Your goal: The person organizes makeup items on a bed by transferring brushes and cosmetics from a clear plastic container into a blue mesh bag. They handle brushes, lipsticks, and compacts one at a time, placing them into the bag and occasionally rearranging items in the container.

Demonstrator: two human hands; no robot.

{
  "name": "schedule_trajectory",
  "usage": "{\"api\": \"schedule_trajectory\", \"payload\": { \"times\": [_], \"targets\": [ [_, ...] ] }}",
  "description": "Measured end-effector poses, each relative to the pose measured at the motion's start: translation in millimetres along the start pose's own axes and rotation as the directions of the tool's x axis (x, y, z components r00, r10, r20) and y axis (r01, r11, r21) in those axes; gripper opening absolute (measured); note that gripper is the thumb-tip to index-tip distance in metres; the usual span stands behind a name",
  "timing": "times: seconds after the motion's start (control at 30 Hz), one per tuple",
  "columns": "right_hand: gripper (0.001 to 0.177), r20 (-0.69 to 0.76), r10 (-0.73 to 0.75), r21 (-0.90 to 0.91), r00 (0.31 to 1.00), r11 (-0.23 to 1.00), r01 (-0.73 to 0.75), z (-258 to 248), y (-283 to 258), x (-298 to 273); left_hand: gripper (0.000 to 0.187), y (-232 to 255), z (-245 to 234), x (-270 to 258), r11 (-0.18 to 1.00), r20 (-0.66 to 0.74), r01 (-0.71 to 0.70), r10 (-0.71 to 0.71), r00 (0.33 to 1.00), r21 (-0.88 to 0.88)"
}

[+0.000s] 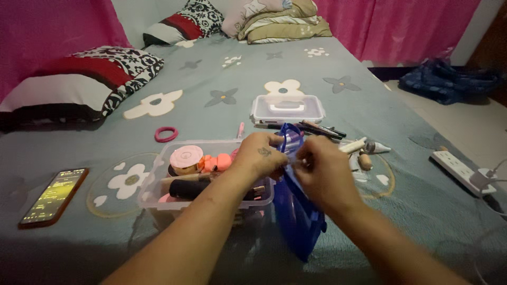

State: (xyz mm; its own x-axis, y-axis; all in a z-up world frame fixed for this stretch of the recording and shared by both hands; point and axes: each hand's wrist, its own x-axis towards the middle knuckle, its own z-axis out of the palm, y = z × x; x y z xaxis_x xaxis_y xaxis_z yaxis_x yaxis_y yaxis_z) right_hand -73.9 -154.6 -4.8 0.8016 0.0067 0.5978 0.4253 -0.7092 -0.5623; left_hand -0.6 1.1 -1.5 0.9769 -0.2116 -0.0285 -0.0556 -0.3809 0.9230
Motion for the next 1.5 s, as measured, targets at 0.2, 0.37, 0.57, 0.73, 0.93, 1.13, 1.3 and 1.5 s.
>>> {"api": "schedule_trajectory", "payload": {
  "times": [0.2, 0.37, 0.57, 0.73, 0.93, 1.13, 1.3, 1.5],
  "targets": [
    [0.022, 0.091, -0.115, -0.108, 0.989, 0.986, 0.124, 31, 28, -1, 0.059, -6, 0, -1, 0.998, -0.029, -0.03, 0.032, 0.999, 0.05],
    [0.007, 0.193, 0.013, -0.153, 0.981, 0.988, 0.017, 39, 31, -6, 0.062, -8, 0, -1, 0.999, -0.004, -0.027, 0.027, 1.0, 0.027],
    [0.02, 0.494, 0.223, -0.329, 0.84, 0.943, -0.056, 29, 19, -4, 0.064, -7, 0, -4, 1.0, -0.006, -0.023, 0.023, 1.0, -0.015],
    [0.018, 0.518, 0.227, -0.364, 0.825, 0.931, -0.028, 22, 13, 3, 0.062, -2, 1, -6, 1.0, -0.002, -0.013, 0.013, 1.0, 0.011],
    [0.025, 0.361, 0.22, -0.163, 0.906, 0.972, -0.172, -2, 32, 43, 0.056, 2, -2, -9, 1.0, -0.033, -0.005, 0.005, 0.999, -0.015],
    [0.026, 0.164, 0.503, -0.249, 0.848, 0.853, -0.458, -14, 106, 93, 0.059, 1, -3, -7, 1.0, -0.01, 0.001, -0.001, 1.0, -0.024],
    [0.022, 0.174, 0.395, -0.55, 0.902, 0.799, -0.243, 1, 196, 110, 0.063, -4, -4, -6, 0.999, -0.009, 0.024, -0.024, 1.0, -0.028],
    [0.043, 0.284, 0.472, -0.703, 0.835, 0.695, -0.154, 20, 248, 98, 0.066, -5, -6, -8, 1.0, -0.03, 0.007, -0.007, 1.0, -0.011]
  ]
}}
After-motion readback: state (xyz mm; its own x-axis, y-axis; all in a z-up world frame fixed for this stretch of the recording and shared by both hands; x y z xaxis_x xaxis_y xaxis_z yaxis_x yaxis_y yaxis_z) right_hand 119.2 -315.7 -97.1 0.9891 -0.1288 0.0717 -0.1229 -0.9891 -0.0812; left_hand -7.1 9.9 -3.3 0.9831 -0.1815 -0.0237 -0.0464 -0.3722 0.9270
